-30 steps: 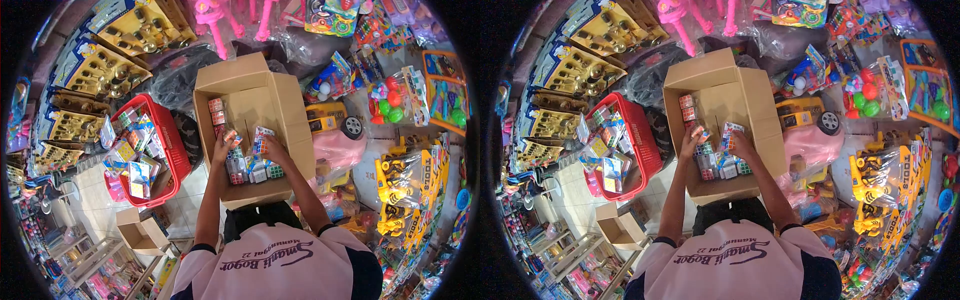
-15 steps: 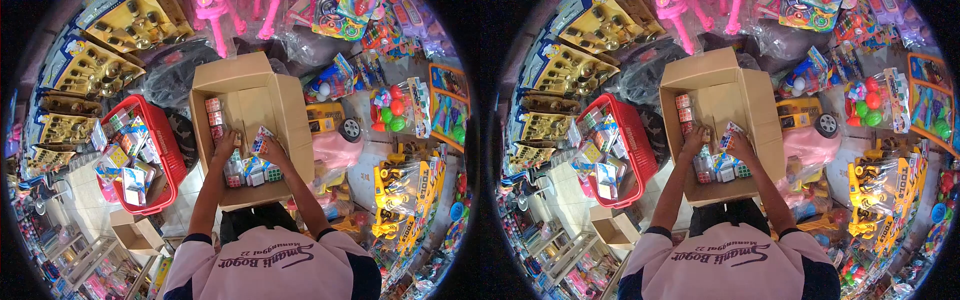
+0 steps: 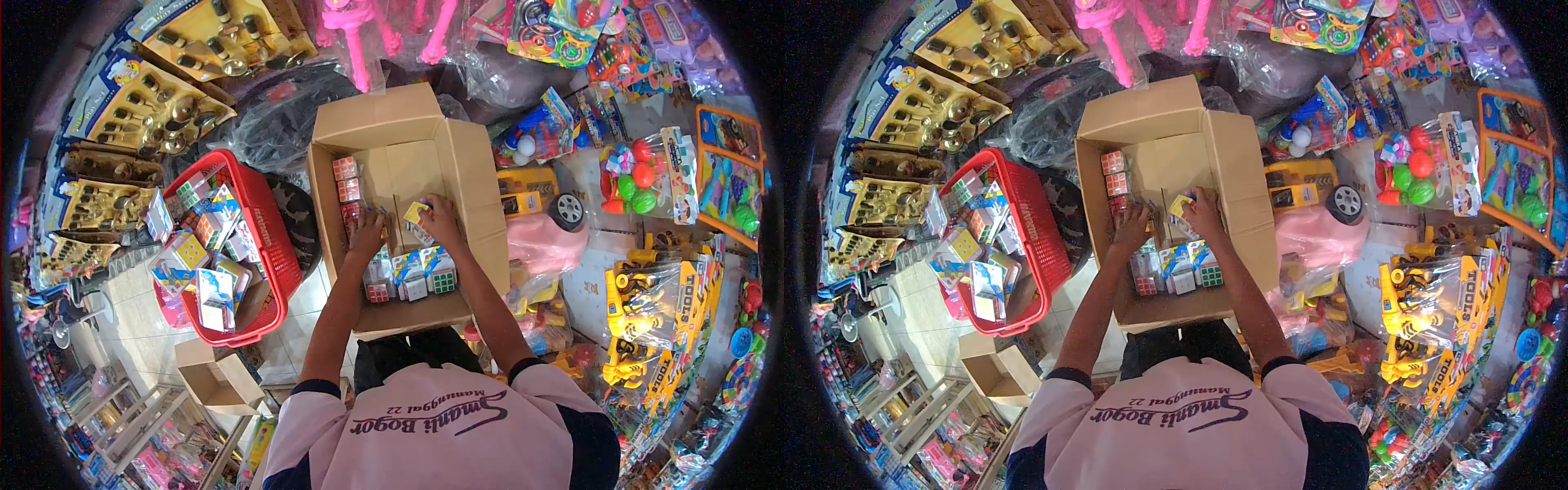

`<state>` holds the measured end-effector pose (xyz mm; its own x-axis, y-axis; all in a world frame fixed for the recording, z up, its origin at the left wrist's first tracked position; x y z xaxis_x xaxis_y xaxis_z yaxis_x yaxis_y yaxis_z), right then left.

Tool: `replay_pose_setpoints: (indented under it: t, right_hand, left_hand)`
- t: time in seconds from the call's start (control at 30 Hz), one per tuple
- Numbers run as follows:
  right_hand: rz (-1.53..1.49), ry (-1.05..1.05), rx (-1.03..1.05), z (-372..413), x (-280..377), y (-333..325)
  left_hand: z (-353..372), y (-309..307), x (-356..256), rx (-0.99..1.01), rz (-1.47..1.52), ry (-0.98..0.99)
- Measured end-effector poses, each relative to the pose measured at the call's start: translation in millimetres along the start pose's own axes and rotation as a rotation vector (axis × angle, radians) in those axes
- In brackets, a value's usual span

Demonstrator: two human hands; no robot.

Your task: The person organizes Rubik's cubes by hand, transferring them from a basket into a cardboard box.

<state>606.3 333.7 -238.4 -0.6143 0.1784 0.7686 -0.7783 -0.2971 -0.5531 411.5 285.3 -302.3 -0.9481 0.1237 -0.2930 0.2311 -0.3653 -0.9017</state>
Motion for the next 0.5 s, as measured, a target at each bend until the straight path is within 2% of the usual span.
replay_pose_setpoints:
  t: [0.07,0.17,0.27,0.37,0.47,0.5]
  right_hand:
    - [0.216,-0.164,-0.13,-14,-31,14]
    - [0.221,-0.21,-0.198,-9,-11,8]
    - [-0.075,-0.095,-0.057,-17,-23,22]
    - [-0.086,-0.063,-0.059,-16,-8,22]
    - [-0.184,-0.019,-0.089,-26,-35,47]
    - [-0.095,-0.008,-0.103,-24,-34,50]
  left_hand:
    - [-1,-3,-6,-0.063,-0.01,-0.012]
    - [1,-5,-11,-0.074,-0.038,-0.029]
    - [13,-20,-20,-0.162,0.069,-0.027]
    - [26,-27,-21,-0.18,0.142,-0.006]
    - [37,-13,-12,-0.153,0.142,-0.048]
    - [41,-11,-10,-0.136,0.159,-0.057]
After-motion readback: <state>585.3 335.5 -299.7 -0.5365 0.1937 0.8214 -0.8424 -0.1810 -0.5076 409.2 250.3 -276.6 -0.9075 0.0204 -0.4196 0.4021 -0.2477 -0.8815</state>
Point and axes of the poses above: each hand's wrist, its own z-axis away from the middle knuckle, its own y-axis out of the palm, x = y × z, the point moved 5 cm from there along -z, towards the middle knuckle, and after that the axes turned 1 degree about -x, right-handed, at the moved point
